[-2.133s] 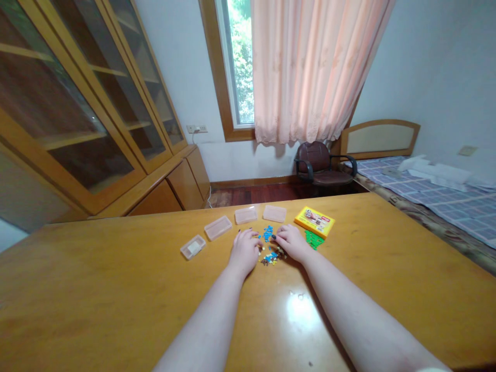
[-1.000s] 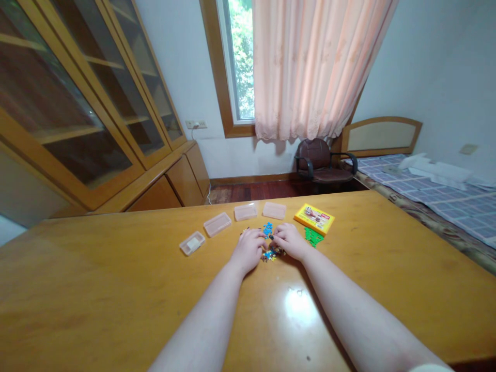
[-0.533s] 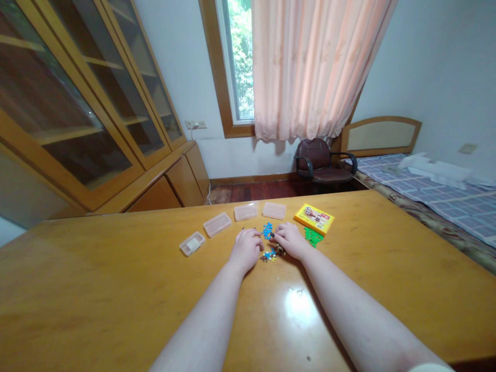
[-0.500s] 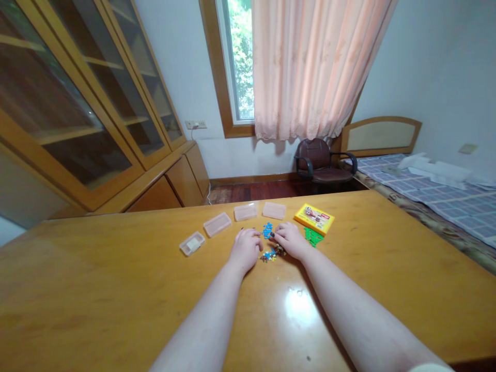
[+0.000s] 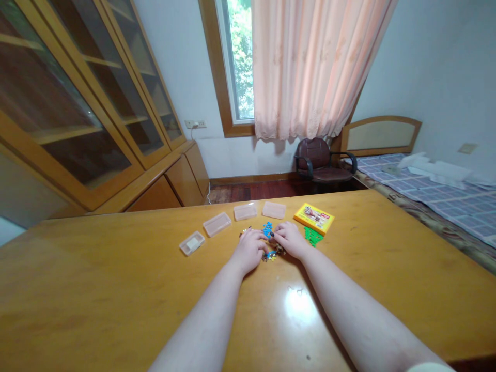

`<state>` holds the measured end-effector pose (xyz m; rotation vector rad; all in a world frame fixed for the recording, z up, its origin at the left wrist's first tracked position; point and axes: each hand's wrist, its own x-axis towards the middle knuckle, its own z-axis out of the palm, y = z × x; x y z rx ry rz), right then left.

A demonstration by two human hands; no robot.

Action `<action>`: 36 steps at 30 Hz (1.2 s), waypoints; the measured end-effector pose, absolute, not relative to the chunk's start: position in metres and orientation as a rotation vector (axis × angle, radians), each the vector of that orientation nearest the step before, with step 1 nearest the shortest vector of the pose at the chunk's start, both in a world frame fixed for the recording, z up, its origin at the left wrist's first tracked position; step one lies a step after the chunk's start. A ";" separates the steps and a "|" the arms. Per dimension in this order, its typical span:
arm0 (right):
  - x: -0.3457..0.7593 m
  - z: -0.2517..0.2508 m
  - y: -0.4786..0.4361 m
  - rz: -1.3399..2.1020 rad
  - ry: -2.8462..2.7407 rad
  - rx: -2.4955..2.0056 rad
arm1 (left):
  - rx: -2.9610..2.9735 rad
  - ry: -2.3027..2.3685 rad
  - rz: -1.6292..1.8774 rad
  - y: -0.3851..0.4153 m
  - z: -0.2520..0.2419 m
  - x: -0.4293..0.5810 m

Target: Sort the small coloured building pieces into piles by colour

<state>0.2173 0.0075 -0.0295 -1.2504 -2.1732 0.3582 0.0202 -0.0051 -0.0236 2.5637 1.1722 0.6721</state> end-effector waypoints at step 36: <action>0.214 -0.029 0.004 0.325 -2.262 -1.177 | 2.481 1.458 0.734 0.000 -0.027 0.016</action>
